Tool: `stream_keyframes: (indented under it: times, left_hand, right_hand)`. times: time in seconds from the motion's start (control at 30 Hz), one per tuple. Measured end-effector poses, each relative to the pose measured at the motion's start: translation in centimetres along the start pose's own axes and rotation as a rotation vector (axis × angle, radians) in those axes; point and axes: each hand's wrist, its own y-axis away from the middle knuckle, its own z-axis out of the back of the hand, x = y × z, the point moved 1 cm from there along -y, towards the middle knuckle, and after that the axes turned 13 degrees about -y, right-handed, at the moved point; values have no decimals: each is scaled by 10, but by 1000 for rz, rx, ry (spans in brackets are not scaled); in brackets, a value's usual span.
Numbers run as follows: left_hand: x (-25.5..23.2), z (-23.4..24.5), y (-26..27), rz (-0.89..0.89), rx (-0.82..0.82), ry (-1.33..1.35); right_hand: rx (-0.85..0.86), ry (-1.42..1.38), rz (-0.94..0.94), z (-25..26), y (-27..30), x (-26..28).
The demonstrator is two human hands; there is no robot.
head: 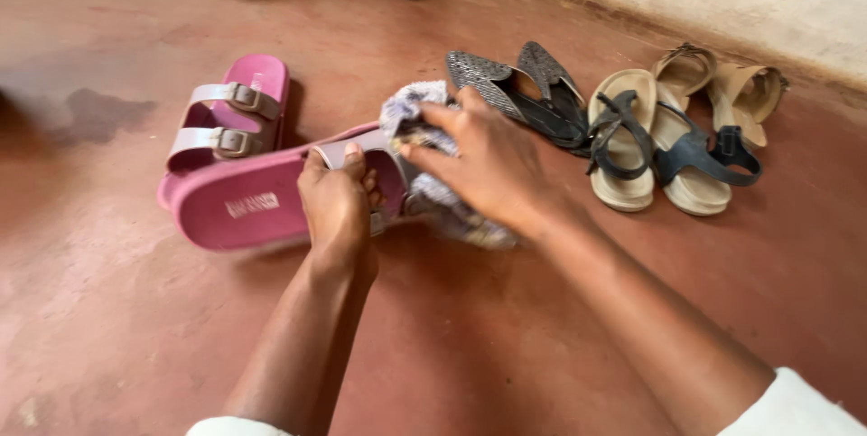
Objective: The person wipes a pink sandal with a cloth, cleaning the straps and sole. They then place it down and pick up the matching sandal to wipe it as well.
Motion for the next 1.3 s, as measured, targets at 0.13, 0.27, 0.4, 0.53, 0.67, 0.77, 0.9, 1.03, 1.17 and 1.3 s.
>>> stream_keyframes:
  times: [0.13, 0.27, 0.4, 0.53, 0.67, 0.77, 0.9, 1.03, 1.17, 1.3]
  left_hand:
    - [-3, 39, -1, -27, 85, -176]
    - [-11, 57, 3, -101, 149, -294]
    - [-18, 61, 10, -61, 151, -298]
    - [-15, 57, 11, -90, 151, -325]
    - [-3, 60, 15, -100, 101, -373]
    - [7, 60, 17, -194, 149, -410]
    - [4, 65, 9, -143, 198, -304]
    - [1, 65, -2, -249, 179, -299]
    - [14, 67, -6, -312, 179, -270]
    - [13, 69, -13, -196, 211, -249]
  right_hand:
    - [-17, 99, 234, -16, 6, 19]
    - [47, 169, 292, -25, 11, 22]
    - [95, 198, 467, -17, 18, -1]
    - [260, 203, 318, 9, 29, -37]
    - [87, 157, 106, 40, 38, -50]
    - [-25, 76, 254, 29, 35, -32]
    - [-19, 151, 508, -34, 3, 16]
    - [82, -5, 574, -68, -40, 58]
    - [199, 33, 657, -74, -62, 69]
    - [357, 48, 619, -57, -62, 49]
